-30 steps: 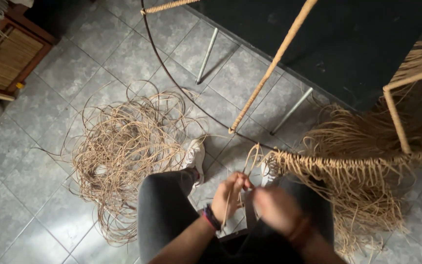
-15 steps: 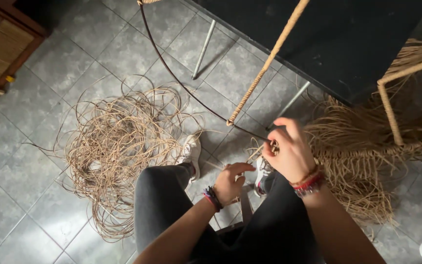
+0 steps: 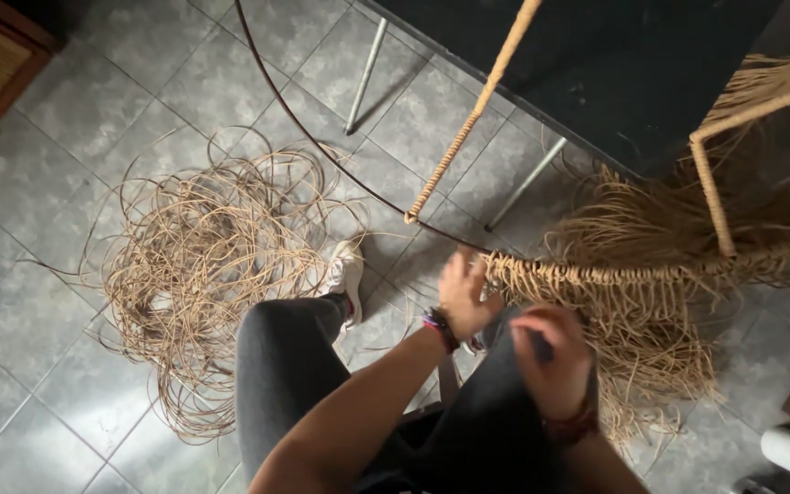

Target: Tying natural fiber strands onto a circular frame to create a decorative fringe for a piece of furniture.

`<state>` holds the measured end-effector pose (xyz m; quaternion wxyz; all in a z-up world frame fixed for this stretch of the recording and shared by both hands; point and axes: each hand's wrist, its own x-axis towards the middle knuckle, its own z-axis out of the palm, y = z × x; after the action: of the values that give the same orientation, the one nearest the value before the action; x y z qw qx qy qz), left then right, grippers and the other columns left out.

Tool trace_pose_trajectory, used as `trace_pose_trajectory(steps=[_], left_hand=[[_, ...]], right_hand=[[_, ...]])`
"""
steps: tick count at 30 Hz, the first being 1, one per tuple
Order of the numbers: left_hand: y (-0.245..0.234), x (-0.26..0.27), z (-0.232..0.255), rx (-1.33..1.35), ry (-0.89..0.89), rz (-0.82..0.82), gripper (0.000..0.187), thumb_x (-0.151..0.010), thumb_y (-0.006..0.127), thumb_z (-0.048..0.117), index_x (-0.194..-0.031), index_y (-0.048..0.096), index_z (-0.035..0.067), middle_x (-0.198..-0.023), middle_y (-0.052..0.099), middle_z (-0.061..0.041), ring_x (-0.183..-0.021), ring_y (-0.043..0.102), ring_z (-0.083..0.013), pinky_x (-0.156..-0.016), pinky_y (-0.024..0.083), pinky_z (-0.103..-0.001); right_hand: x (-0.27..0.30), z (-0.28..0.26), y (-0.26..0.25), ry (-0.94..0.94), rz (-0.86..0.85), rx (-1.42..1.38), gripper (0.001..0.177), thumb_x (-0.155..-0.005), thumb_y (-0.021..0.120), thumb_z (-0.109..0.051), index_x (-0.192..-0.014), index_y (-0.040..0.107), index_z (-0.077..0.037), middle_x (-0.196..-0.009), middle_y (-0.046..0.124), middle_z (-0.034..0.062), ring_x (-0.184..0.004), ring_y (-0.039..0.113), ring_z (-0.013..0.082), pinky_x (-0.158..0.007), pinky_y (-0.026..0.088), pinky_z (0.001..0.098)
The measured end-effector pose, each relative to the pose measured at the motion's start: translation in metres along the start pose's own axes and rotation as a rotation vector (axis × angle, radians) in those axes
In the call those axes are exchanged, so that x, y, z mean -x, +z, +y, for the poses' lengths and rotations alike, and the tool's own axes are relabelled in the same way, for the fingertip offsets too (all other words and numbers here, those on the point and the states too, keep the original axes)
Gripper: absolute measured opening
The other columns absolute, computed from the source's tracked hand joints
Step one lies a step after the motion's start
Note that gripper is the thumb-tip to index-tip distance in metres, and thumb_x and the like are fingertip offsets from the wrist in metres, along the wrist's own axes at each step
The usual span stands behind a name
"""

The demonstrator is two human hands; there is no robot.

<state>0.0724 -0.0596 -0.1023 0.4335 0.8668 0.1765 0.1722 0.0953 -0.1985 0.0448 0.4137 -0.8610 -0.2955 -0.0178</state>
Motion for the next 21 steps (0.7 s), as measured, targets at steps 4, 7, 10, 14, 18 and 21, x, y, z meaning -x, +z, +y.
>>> trace_pose_trajectory(steps=[4, 7, 10, 14, 18, 21], left_hand=[[0.124, 0.046, -0.076, 0.137, 0.388, -0.157, 0.031, -0.094, 0.063, 0.017, -0.123, 0.068, 0.008, -0.105, 0.062, -0.019, -0.105, 0.066, -0.0420, -0.092, 0.055, -0.037], [-0.019, 0.011, 0.057, 0.947, -0.913, -0.534, 0.027, -0.103, 0.054, 0.036, -0.108, 0.064, 0.011, -0.063, 0.053, -0.002, -0.041, 0.047, -0.0123, -0.028, 0.029, -0.027], [-0.026, 0.035, 0.037, 0.597, -0.886, -0.579, 0.035, -0.100, 0.048, 0.052, -0.106, 0.061, 0.020, -0.068, 0.062, -0.005, -0.050, 0.059, -0.0158, -0.034, 0.044, -0.029], [-0.032, 0.064, 0.028, 0.755, -0.731, -0.538, 0.044, -0.102, 0.060, 0.053, -0.115, 0.071, 0.012, -0.111, 0.071, -0.023, -0.108, 0.068, -0.0354, -0.096, 0.053, -0.043], [-0.061, 0.069, 0.068, 1.285, -0.576, -0.328, 0.033, -0.109, 0.055, 0.035, -0.097, 0.065, 0.007, -0.090, 0.062, -0.004, -0.090, 0.061, -0.0126, -0.090, 0.052, -0.026], [-0.039, 0.078, 0.042, 1.421, -0.662, -0.248, 0.031, -0.113, 0.052, 0.030, -0.102, 0.058, 0.002, -0.089, 0.068, -0.015, -0.090, 0.069, -0.0186, -0.090, 0.055, -0.027]], right_hand=[[0.074, 0.096, 0.058, 0.493, -0.154, -0.523, 0.049, -0.107, 0.044, -0.037, -0.088, 0.077, -0.006, -0.072, 0.070, 0.0123, -0.069, 0.062, 0.0228, -0.071, 0.051, 0.0385], [0.090, 0.131, 0.077, 1.107, -0.374, -1.739, 0.085, -0.093, 0.032, -0.089, -0.105, 0.075, -0.017, -0.087, 0.072, 0.0033, -0.079, 0.059, 0.0297, -0.079, 0.043, 0.0539], [0.065, 0.074, 0.071, 1.525, -0.251, -1.399, 0.109, -0.075, 0.024, -0.108, -0.100, 0.055, -0.006, -0.093, 0.045, 0.0148, -0.084, 0.043, 0.0293, -0.085, 0.036, 0.0482], [0.058, 0.061, 0.081, 1.527, -0.089, -1.596, 0.056, -0.088, 0.045, -0.083, -0.059, 0.048, -0.034, -0.085, 0.060, -0.0153, -0.097, 0.056, 0.0216, -0.094, 0.037, 0.0579], [0.039, 0.066, 0.079, 1.125, 0.241, -1.732, 0.029, -0.089, 0.064, -0.047, -0.092, 0.062, -0.019, -0.111, 0.067, -0.0035, -0.115, 0.061, 0.0226, -0.107, 0.044, 0.0522], [0.026, 0.074, 0.076, 0.799, 0.476, -1.795, 0.029, -0.091, 0.077, -0.020, -0.116, 0.071, -0.007, -0.131, 0.072, 0.0058, -0.128, 0.064, 0.0238, -0.117, 0.050, 0.0484]])
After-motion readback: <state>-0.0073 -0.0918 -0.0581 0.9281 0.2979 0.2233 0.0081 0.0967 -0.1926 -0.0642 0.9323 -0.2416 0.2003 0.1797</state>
